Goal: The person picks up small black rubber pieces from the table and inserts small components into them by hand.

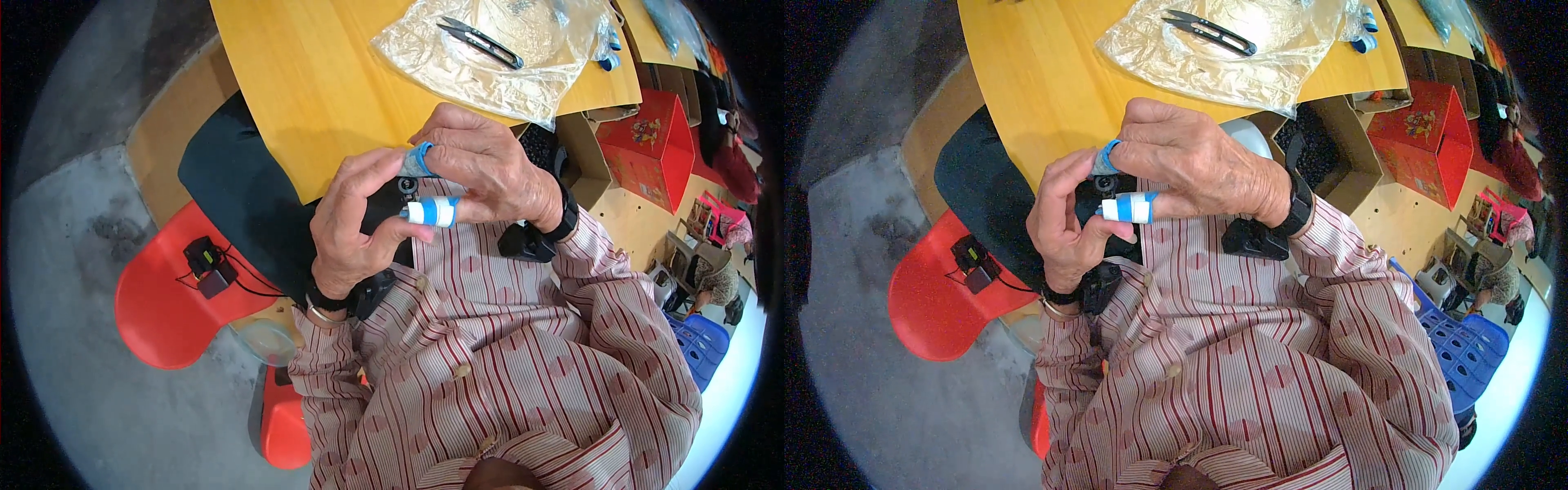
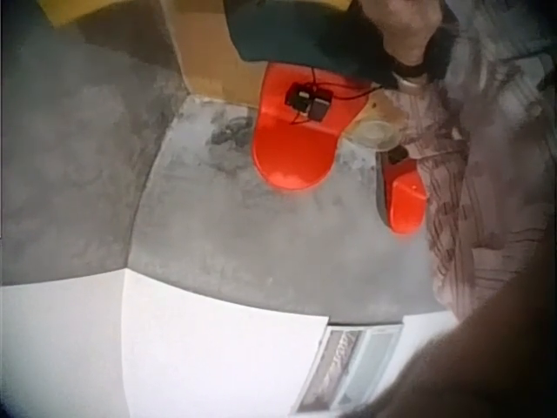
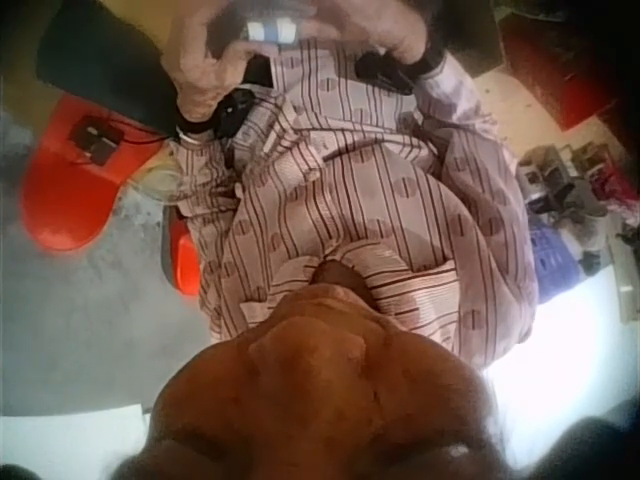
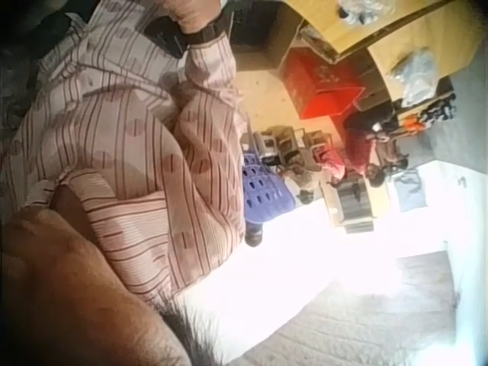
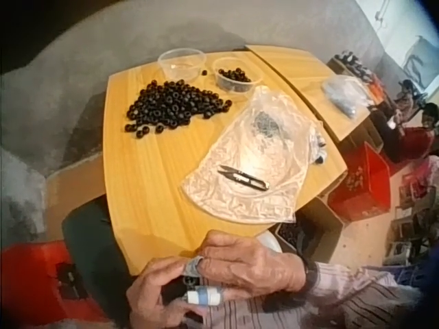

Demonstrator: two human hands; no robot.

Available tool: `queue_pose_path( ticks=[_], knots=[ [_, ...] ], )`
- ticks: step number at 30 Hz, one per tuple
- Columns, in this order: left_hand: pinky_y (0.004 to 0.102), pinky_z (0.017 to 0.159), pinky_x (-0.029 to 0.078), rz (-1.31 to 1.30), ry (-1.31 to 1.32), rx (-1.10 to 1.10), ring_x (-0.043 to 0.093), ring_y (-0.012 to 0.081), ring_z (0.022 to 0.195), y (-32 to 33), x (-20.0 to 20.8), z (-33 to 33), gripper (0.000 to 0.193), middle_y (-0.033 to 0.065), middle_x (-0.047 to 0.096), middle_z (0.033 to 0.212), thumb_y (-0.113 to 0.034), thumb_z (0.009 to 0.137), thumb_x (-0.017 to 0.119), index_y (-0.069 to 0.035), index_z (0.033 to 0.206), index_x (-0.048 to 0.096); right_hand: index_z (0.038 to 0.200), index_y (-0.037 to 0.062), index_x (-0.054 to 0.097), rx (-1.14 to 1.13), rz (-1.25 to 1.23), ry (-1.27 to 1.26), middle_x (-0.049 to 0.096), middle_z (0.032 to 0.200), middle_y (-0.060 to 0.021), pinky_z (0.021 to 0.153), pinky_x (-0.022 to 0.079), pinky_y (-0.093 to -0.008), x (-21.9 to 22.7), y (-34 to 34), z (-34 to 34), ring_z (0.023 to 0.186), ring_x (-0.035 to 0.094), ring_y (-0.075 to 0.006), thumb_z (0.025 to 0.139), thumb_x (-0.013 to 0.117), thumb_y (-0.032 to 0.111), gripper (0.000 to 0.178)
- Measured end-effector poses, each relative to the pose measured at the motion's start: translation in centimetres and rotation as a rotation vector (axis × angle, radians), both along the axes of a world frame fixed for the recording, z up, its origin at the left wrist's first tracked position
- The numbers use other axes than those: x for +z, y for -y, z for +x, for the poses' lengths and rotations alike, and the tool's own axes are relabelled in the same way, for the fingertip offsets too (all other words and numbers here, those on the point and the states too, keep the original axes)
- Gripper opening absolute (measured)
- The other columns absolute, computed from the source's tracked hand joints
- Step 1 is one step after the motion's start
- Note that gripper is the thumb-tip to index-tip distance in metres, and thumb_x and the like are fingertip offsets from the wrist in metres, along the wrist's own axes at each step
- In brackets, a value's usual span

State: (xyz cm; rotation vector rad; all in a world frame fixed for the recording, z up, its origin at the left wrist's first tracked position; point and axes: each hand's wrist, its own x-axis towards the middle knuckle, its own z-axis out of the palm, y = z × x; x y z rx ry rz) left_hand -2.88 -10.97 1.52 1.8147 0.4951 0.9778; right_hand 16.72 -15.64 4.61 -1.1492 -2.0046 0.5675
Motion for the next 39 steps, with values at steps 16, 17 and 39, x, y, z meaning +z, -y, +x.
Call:
queue_pose_path(
  ticks=[16, 17, 39],
  knots=[
    [0.0355, 0.083, 0.050, -0.024, -0.003, -0.051, 0.062, 0.0304, 0.095, -0.3, 0.2, -0.3, 0.056, 0.0172, 0.062, 0.106, -0.023, 0.066, 0.082, 0.001, 0.110, 0.055, 0.084, 0.0011, 0.054, -0.023, 0.044, -0.016, 0.046, 0.070, -0.0087, 0.063, 0.043, -0.0367, -0.2, 0.0, -0.6, 0.070, 0.049, -0.0279, 0.070, 0.073, 0.025, 0.034],
    [0.0351, 0.082, 0.050, -0.039, 0.005, -0.042, 0.062, 0.0303, 0.095, -0.3, 0.1, -0.2, 0.056, 0.0172, 0.062, 0.105, -0.023, 0.067, 0.082, 0.001, 0.109, 0.055, 0.084, 0.0013, 0.054, -0.019, 0.057, -0.041, 0.046, 0.070, -0.0086, 0.062, 0.042, -0.0366, -0.3, -0.1, -0.7, 0.070, 0.048, -0.0278, 0.070, 0.073, 0.025, 0.033],
    [0.0349, 0.080, 0.050, -0.043, -0.020, -0.006, 0.062, 0.0312, 0.093, 0.3, -0.3, -0.2, 0.057, 0.0175, 0.061, 0.104, -0.028, 0.067, 0.081, 0.002, 0.109, 0.055, 0.082, 0.0009, 0.054, -0.036, 0.094, -0.111, 0.044, 0.067, -0.0083, 0.061, 0.043, -0.0366, -0.8, 0.4, -1.1, 0.068, 0.047, -0.0284, 0.070, 0.074, 0.022, 0.031]
  ],
)
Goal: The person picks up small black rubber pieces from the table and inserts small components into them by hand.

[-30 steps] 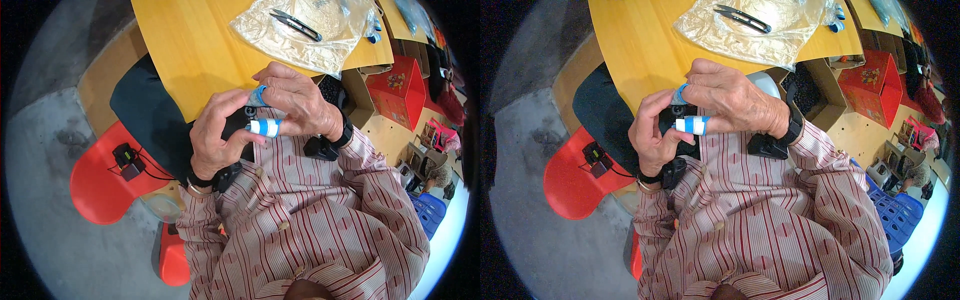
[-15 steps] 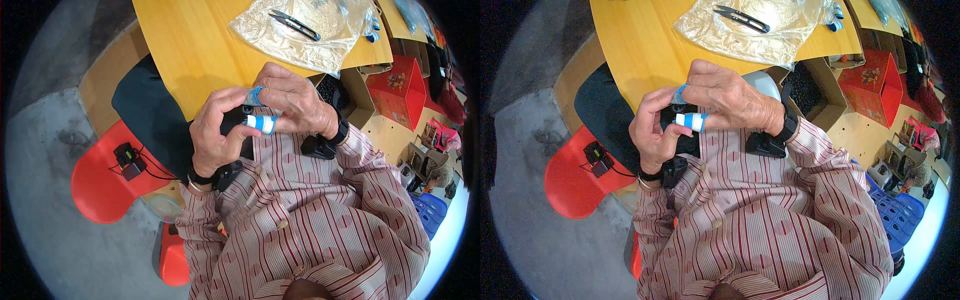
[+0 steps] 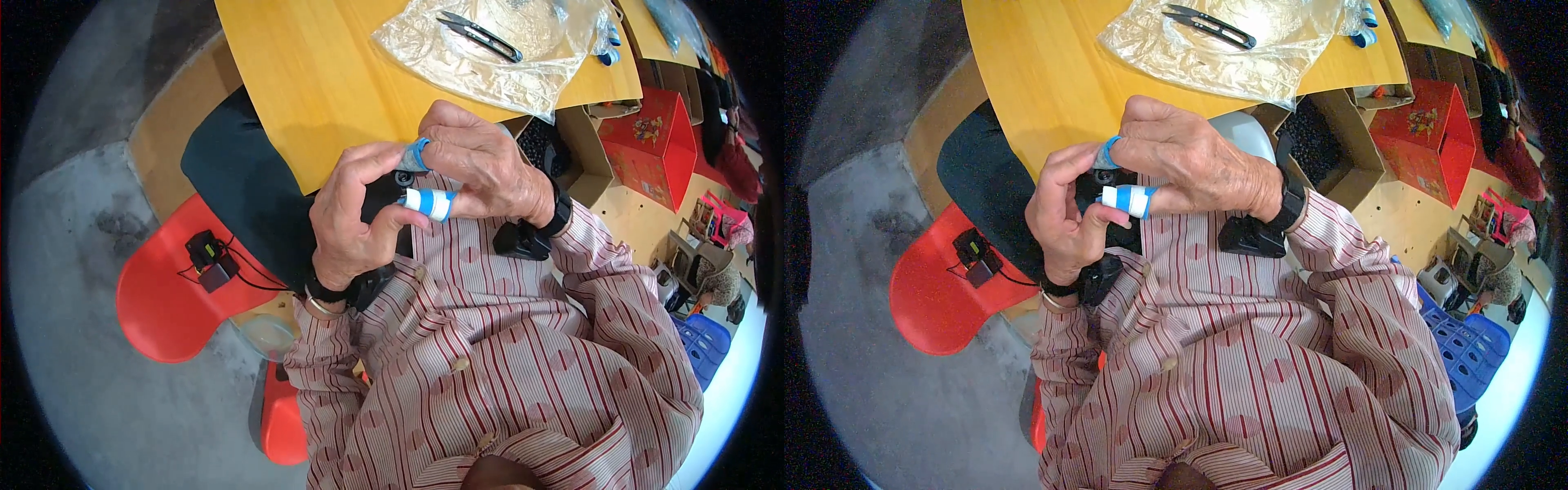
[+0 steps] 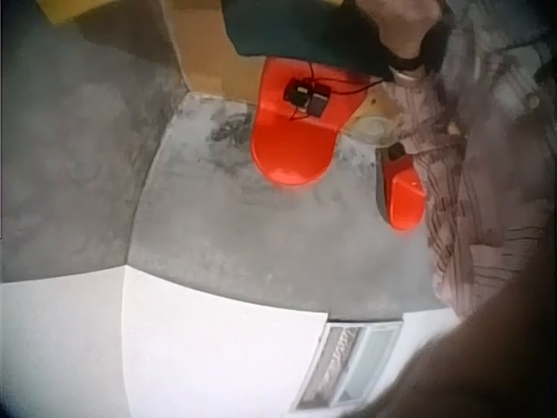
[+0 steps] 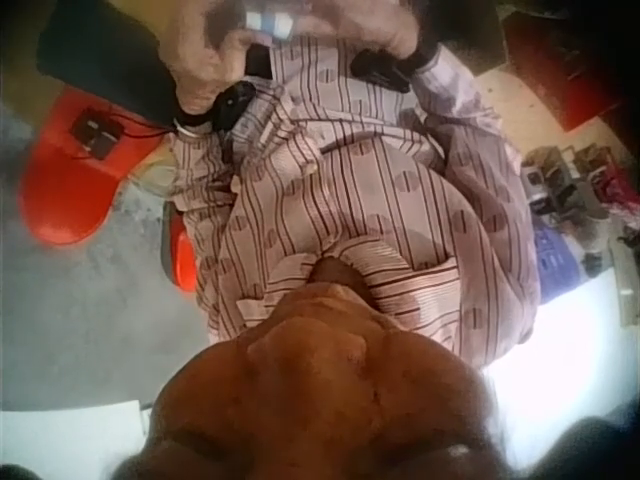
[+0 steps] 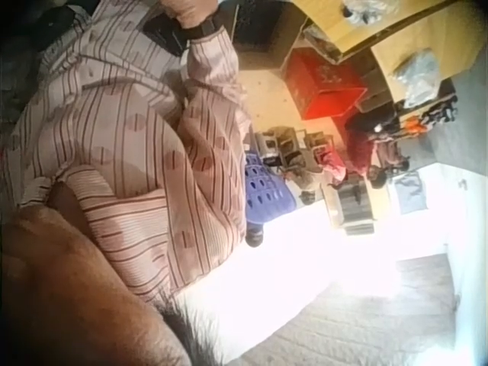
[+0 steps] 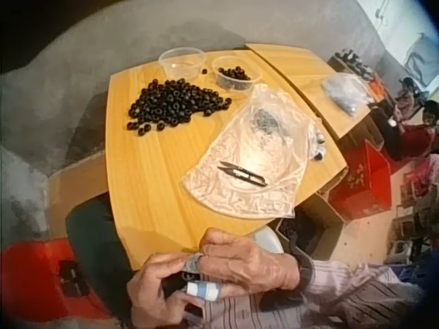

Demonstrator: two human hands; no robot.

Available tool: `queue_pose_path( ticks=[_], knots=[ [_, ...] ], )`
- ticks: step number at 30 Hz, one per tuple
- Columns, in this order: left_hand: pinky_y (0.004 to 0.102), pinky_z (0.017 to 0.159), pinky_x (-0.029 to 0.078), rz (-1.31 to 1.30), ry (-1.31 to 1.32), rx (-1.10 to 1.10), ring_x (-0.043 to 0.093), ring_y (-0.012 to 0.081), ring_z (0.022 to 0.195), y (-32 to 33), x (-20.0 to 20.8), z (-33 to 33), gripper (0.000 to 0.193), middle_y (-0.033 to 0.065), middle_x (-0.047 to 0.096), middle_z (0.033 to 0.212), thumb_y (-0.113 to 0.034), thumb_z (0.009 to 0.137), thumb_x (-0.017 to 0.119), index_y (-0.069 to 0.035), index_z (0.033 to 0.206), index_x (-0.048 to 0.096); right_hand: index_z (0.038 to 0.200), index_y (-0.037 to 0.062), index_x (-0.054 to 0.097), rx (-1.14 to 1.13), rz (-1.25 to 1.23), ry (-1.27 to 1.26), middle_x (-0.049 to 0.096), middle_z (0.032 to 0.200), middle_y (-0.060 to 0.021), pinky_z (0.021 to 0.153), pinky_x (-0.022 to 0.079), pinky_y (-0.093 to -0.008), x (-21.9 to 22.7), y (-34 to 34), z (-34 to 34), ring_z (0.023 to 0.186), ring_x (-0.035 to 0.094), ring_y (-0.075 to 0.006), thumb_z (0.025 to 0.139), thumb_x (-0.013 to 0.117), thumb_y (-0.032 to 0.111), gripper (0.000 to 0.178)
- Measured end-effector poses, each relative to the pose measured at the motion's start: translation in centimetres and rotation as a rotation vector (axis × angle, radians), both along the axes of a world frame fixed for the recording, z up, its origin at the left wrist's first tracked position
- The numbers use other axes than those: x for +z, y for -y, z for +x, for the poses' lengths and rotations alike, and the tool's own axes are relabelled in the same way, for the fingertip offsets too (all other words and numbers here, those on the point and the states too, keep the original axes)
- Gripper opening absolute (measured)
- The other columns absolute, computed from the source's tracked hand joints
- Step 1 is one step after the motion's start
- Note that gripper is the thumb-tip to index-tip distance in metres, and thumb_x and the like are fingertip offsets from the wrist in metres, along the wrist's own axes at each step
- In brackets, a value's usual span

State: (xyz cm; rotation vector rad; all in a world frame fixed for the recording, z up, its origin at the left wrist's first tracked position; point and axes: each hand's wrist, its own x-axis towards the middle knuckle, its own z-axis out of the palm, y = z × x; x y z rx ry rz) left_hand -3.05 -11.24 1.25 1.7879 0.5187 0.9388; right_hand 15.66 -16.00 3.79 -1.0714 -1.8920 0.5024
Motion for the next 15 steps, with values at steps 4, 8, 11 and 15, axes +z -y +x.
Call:
queue_pose_path(
  ticks=[4, 8, 11, 15],
  knots=[
    [0.0359, 0.080, 0.050, 0.051, -0.013, -0.006, 0.062, 0.0318, 0.092, 0.0, 0.1, 0.2, 0.058, 0.0179, 0.061, 0.103, -0.030, 0.069, 0.080, 0.002, 0.110, 0.054, 0.081, -0.0036, 0.056, 0.004, -0.019, 0.044, 0.051, 0.070, -0.0105, 0.061, 0.044, -0.0364, -0.1, 0.2, 0.5, 0.069, 0.052, -0.0295, 0.066, 0.077, 0.026, 0.039],
    [0.0363, 0.080, 0.050, 0.089, -0.015, -0.028, 0.062, 0.0324, 0.092, -0.3, 0.7, 0.1, 0.058, 0.0180, 0.060, 0.103, -0.031, 0.070, 0.079, 0.002, 0.111, 0.053, 0.081, -0.0032, 0.056, 0.008, -0.039, 0.107, 0.051, 0.071, -0.0106, 0.062, 0.045, -0.0366, 0.5, 0.1, 0.6, 0.070, 0.053, -0.0300, 0.069, 0.075, 0.028, 0.038],
    [0.0355, 0.080, 0.050, 0.068, -0.004, -0.020, 0.062, 0.0321, 0.091, -0.2, 0.4, 0.0, 0.057, 0.0179, 0.060, 0.103, -0.030, 0.071, 0.078, 0.002, 0.110, 0.053, 0.082, -0.0012, 0.054, 0.013, -0.036, 0.083, 0.048, 0.070, -0.0098, 0.062, 0.044, -0.0368, 0.5, 0.1, 0.2, 0.069, 0.050, -0.0290, 0.070, 0.074, 0.025, 0.035],
    [0.0346, 0.079, 0.051, 0.046, -0.001, 0.025, 0.062, 0.0317, 0.091, -0.3, -0.3, 0.1, 0.054, 0.0181, 0.061, 0.104, -0.029, 0.073, 0.078, 0.002, 0.110, 0.053, 0.083, 0.0010, 0.052, 0.008, -0.005, 0.040, 0.044, 0.069, -0.0091, 0.060, 0.042, -0.0377, -0.3, -0.3, -0.1, 0.069, 0.048, -0.0274, 0.069, 0.073, 0.020, 0.031]
  ],
)
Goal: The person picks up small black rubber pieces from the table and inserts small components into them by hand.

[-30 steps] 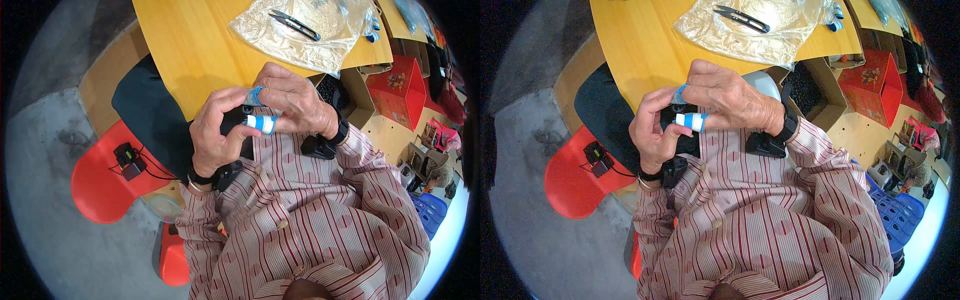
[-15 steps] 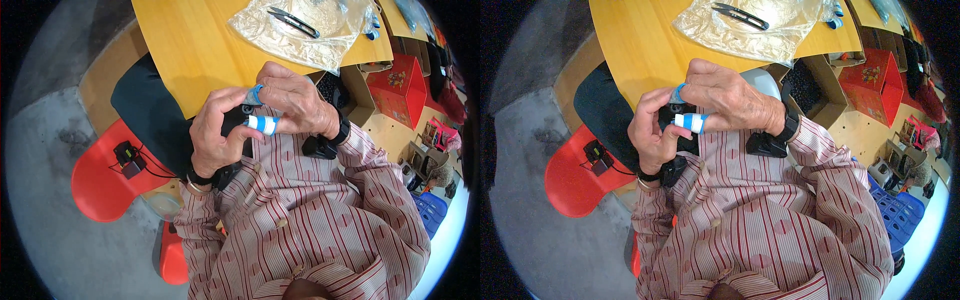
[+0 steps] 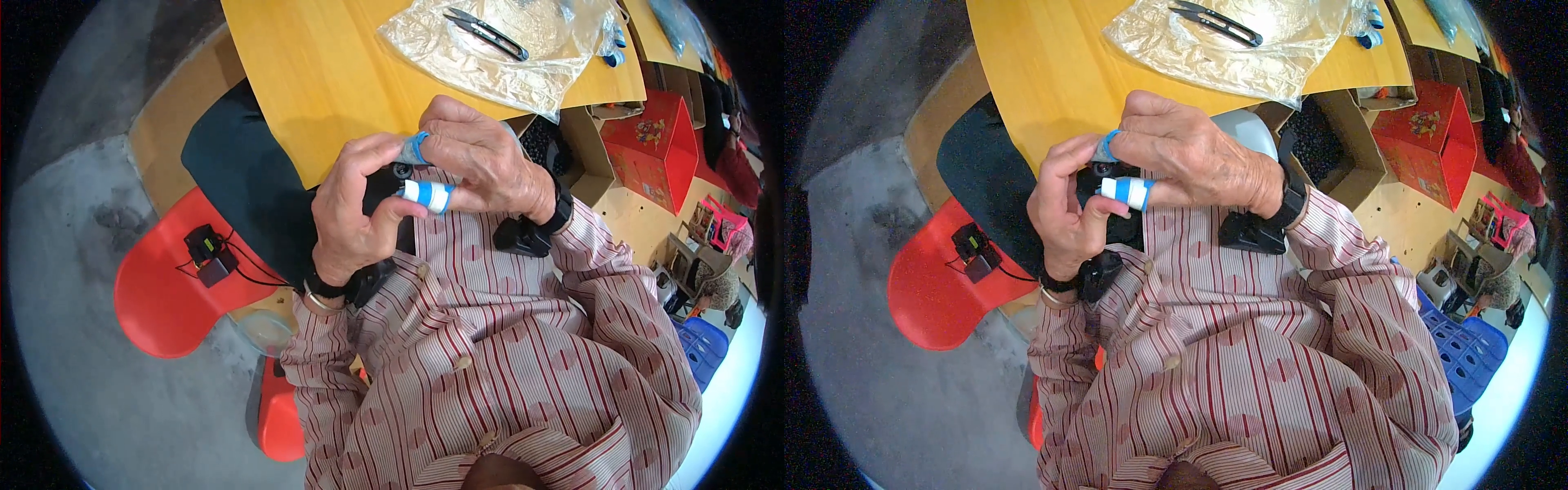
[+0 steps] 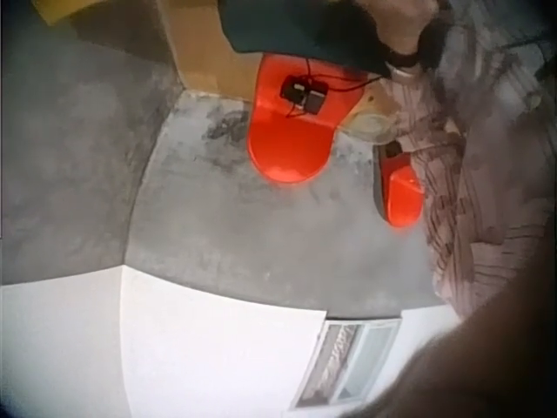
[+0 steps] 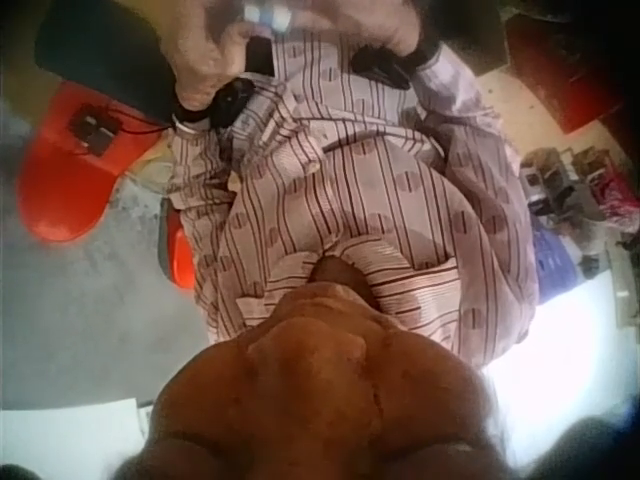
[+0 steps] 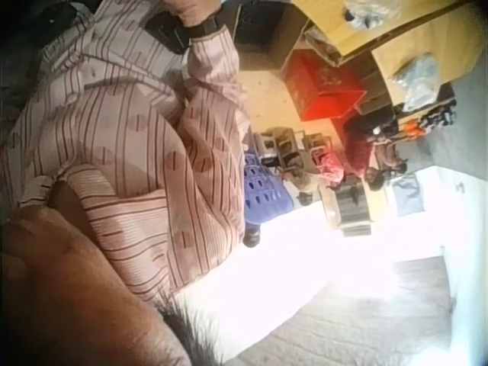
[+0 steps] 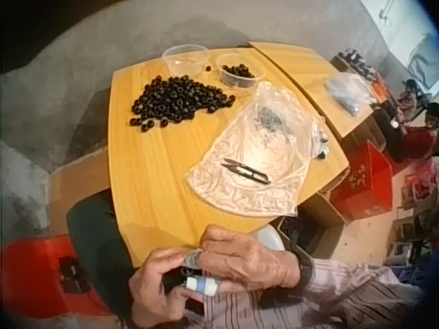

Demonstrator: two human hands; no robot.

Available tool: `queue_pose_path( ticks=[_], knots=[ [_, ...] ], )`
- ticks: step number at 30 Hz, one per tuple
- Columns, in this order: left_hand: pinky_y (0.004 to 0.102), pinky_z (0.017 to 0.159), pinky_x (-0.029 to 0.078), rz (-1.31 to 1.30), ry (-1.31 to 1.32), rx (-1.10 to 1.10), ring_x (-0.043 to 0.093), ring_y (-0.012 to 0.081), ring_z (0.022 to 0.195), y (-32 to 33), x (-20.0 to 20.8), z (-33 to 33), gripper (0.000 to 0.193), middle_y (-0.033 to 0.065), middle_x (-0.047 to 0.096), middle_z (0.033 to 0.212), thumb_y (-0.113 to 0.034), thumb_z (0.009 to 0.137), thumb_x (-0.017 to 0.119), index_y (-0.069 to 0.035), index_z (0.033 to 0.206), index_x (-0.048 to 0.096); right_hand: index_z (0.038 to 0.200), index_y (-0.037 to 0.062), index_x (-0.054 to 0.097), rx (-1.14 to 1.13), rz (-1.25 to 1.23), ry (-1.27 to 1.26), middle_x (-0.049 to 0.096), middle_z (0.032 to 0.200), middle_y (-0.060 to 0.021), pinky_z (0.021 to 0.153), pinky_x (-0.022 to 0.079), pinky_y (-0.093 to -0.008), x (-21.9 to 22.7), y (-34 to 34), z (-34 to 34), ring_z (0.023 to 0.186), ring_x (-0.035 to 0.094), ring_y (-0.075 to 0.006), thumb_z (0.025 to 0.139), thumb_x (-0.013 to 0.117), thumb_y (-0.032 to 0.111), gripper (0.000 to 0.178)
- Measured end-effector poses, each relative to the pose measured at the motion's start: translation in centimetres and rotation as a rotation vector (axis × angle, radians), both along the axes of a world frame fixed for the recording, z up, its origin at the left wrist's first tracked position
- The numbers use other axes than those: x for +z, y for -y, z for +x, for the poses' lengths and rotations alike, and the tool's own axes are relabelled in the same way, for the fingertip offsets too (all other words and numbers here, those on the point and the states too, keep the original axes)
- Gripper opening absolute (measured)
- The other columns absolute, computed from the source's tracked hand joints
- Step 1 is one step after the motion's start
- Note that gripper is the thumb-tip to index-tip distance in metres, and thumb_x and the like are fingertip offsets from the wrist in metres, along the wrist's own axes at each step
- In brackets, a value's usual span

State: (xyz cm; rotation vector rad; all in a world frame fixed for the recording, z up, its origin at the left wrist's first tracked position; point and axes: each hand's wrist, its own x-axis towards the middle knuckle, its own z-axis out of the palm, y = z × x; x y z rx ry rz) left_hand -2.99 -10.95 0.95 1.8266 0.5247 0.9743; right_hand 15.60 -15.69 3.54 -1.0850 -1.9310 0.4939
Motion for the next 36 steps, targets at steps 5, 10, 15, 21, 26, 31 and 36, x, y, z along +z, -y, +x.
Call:
queue_pose_path(
  ticks=[5, 10, 15, 21, 26, 31, 36],
  knots=[
    [0.0297, 0.077, 0.049, -0.152, -0.036, -0.058, 0.060, 0.0240, 0.087, -0.4, 0.7, -0.5, 0.054, 0.0148, 0.060, 0.104, -0.028, 0.074, 0.078, 0.001, 0.112, 0.053, 0.083, 0.0015, 0.054, -0.029, 0.028, 0.107, 0.047, 0.070, -0.0088, 0.062, 0.044, -0.0369, 0.3, -0.2, 0.5, 0.069, 0.049, -0.0270, 0.067, 0.073, 0.019, 0.030],
    [0.0211, 0.074, 0.042, -0.805, -0.013, -0.148, 0.052, 0.0074, 0.079, -1.1, 1.1, -1.8, 0.039, 0.0030, 0.058, 0.098, -0.028, 0.089, 0.066, 0.002, 0.110, 0.056, 0.080, -0.0022, 0.056, -0.097, 0.093, 0.228, 0.050, 0.067, -0.0106, 0.058, 0.045, -0.0369, 1.0, -0.7, 0.8, 0.064, 0.053, -0.0287, 0.059, 0.075, 0.021, 0.037],
    [0.0174, 0.067, 0.040, -0.964, -0.040, -0.135, 0.049, 0.0038, 0.076, -0.9, 2.4, -1.0, 0.026, -0.0018, 0.058, 0.088, -0.021, 0.090, 0.064, 0.002, 0.101, 0.059, 0.085, 0.0030, 0.055, -0.028, 0.039, 0.243, 0.048, 0.071, -0.0074, 0.061, 0.045, -0.0364, 1.1, -0.7, 0.6, 0.070, 0.051, -0.0267, 0.060, 0.068, 0.017, 0.031],
    [0.0196, 0.061, 0.040, -0.900, -0.201, -0.069, 0.048, 0.0039, 0.068, -0.8, 2.3, -0.3, 0.021, -0.0019, 0.058, 0.076, -0.019, 0.090, 0.063, 0.002, 0.091, 0.062, 0.084, 0.0039, 0.053, -0.043, -0.019, 0.279, 0.047, 0.070, -0.0069, 0.061, 0.045, -0.0362, 0.9, -0.5, 0.5, 0.071, 0.050, -0.0264, 0.057, 0.067, 0.013, 0.032],
    [0.0221, 0.059, 0.041, -0.845, -0.259, 0.034, 0.050, 0.0061, 0.067, -0.3, 1.8, 0.1, 0.022, 0.0017, 0.060, 0.074, -0.018, 0.090, 0.060, 0.004, 0.088, 0.061, 0.085, 0.0049, 0.053, -0.060, -0.044, 0.320, 0.048, 0.073, -0.0056, 0.062, 0.047, -0.0360, 0.9, -0.3, 0.4, 0.074, 0.050, -0.0257, 0.055, 0.065, 0.011, 0.033],
    [0.0228, 0.060, 0.042, -0.882, -0.249, 0.077, 0.051, 0.0069, 0.066, 0.0, 1.5, 0.3, 0.024, 0.0033, 0.061, 0.074, -0.019, 0.090, 0.060, 0.005, 0.088, 0.062, 0.086, 0.0056, 0.054, -0.081, -0.064, 0.372, 0.050, 0.076, -0.0042, 0.060, 0.049, -0.0353, 0.9, -0.2, 0.4, 0.078, 0.051, -0.0243, 0.054, 0.064, 0.011, 0.034],
    [0.0226, 0.060, 0.042, -0.890, -0.253, 0.113, 0.051, 0.0067, 0.066, 0.2, 1.5, 0.6, 0.024, 0.0030, 0.061, 0.074, -0.019, 0.089, 0.061, 0.005, 0.088, 0.062, 0.087, 0.0059, 0.054, -0.118, -0.060, 0.410, 0.050, 0.075, -0.0034, 0.052, 0.049, -0.0344, 0.9, -0.2, 0.3, 0.079, 0.052, -0.0231, 0.055, 0.065, 0.013, 0.034]
  ],
)
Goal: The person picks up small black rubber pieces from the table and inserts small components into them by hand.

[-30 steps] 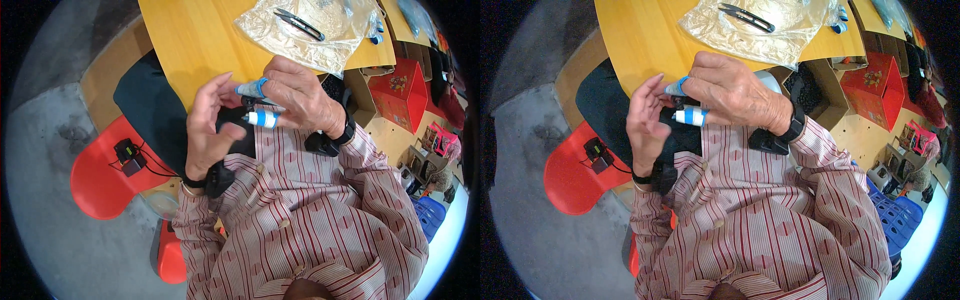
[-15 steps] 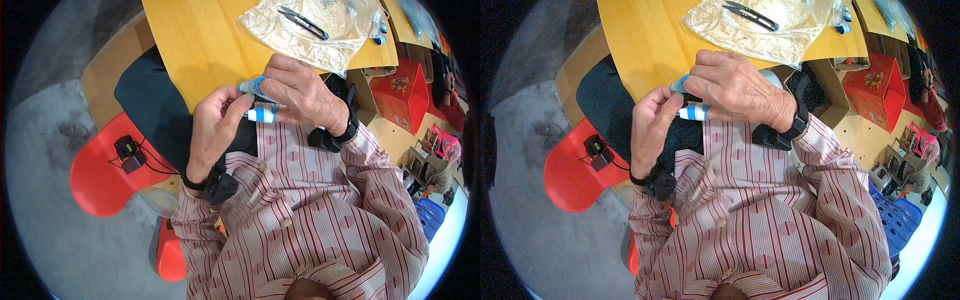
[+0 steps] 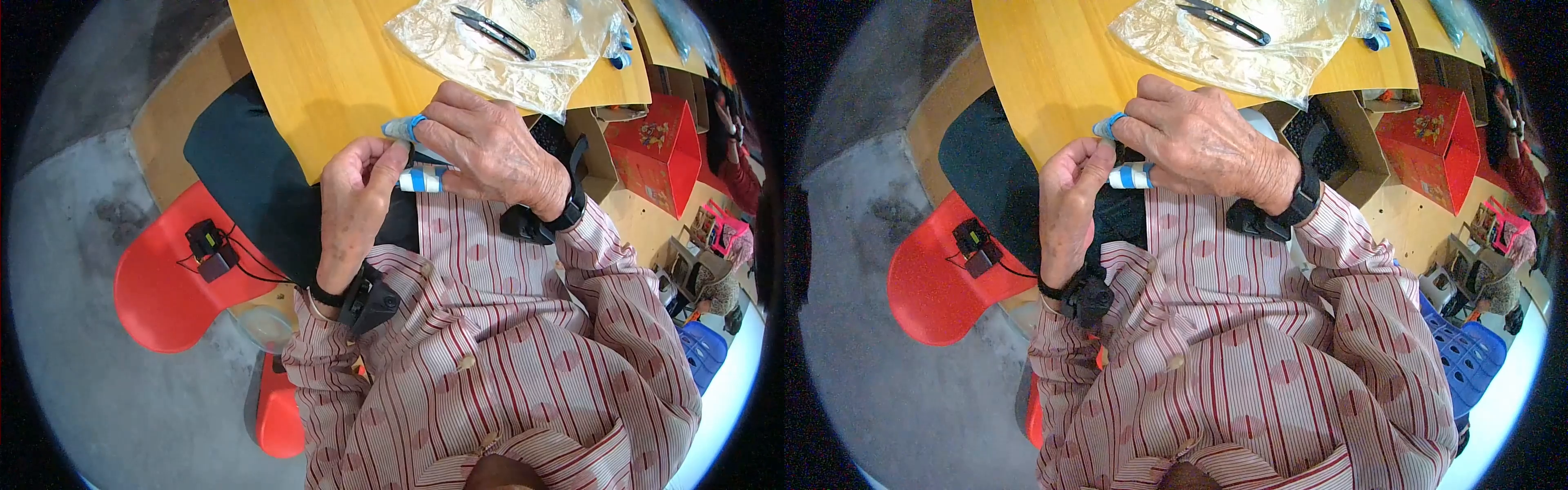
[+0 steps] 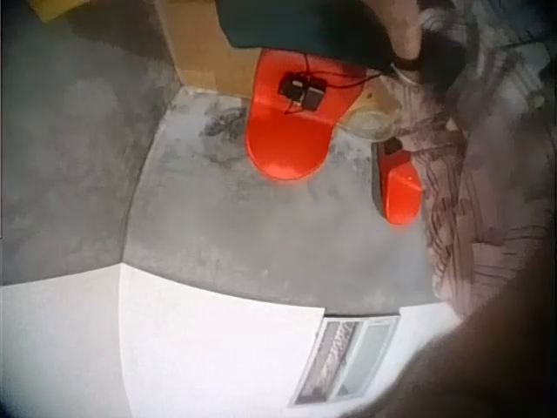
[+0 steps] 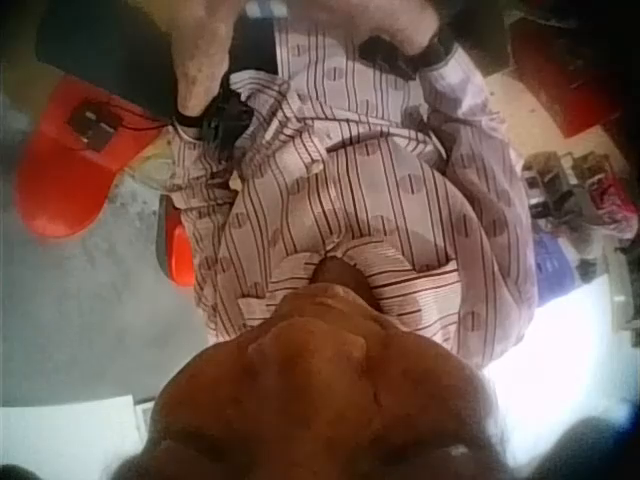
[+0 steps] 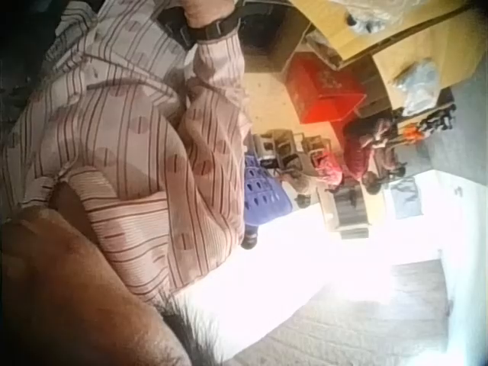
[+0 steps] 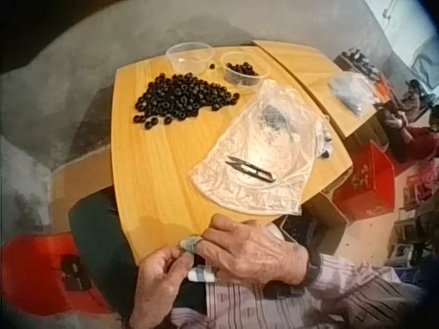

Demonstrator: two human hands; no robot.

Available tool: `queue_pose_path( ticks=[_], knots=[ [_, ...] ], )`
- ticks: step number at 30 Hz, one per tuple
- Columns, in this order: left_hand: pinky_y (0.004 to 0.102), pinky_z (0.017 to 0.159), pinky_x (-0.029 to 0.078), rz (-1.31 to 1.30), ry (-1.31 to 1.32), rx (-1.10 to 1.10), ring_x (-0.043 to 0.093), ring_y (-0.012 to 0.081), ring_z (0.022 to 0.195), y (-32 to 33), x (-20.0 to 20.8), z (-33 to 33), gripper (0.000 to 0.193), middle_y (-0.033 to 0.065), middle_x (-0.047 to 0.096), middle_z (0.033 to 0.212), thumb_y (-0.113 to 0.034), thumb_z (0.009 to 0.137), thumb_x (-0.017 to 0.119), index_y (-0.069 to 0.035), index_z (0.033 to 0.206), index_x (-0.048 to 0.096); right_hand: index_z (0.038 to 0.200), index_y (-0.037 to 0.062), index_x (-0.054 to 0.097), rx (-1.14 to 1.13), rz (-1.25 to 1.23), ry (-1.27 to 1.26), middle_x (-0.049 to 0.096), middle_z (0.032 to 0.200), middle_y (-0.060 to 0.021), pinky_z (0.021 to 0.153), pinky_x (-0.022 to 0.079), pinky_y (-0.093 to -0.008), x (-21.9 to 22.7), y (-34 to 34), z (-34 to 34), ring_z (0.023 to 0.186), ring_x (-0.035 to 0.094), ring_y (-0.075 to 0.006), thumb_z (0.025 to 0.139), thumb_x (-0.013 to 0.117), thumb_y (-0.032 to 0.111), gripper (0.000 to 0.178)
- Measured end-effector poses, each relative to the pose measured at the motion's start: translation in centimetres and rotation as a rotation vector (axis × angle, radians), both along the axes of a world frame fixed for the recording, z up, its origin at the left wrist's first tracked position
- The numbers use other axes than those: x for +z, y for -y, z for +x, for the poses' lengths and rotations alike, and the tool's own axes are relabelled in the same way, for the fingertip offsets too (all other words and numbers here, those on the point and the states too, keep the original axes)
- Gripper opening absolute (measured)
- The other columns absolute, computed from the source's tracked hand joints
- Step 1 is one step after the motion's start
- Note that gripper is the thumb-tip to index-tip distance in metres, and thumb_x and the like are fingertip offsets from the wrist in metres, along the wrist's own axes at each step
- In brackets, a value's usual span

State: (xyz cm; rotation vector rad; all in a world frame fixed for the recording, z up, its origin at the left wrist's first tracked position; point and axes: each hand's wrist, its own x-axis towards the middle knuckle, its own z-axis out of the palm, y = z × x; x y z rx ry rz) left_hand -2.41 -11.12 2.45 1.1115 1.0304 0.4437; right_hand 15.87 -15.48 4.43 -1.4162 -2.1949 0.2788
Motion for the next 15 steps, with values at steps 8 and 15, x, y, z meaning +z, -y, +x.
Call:
queue_pose_path(
  ticks=[8, 15],
  knots=[
    [0.0200, 0.060, 0.040, -0.139, 0.103, 0.035, 0.050, 0.0051, 0.065, 0.1, 0.4, 0.0, 0.018, 0.0014, 0.060, 0.074, -0.014, 0.087, 0.065, 0.003, 0.085, 0.063, 0.086, 0.0051, 0.054, 0.011, -0.041, -0.056, 0.050, 0.073, -0.0047, 0.053, 0.048, -0.0355, -0.6, 0.4, 0.2, 0.076, 0.053, -0.0247, 0.056, 0.066, 0.012, 0.034],
    [0.0185, 0.063, 0.039, -0.257, 0.203, 0.022, 0.050, 0.0046, 0.068, -0.1, 0.1, -0.7, 0.015, 0.0003, 0.060, 0.075, -0.013, 0.087, 0.065, 0.001, 0.082, 0.063, 0.087, 0.0039, 0.055, 0.055, -0.098, -0.228, 0.050, 0.072, -0.0090, 0.061, 0.047, -0.0395, -1.7, 0.6, 0.3, 0.073, 0.053, -0.0289, 0.061, 0.069, 0.015, 0.032]
  ],
)
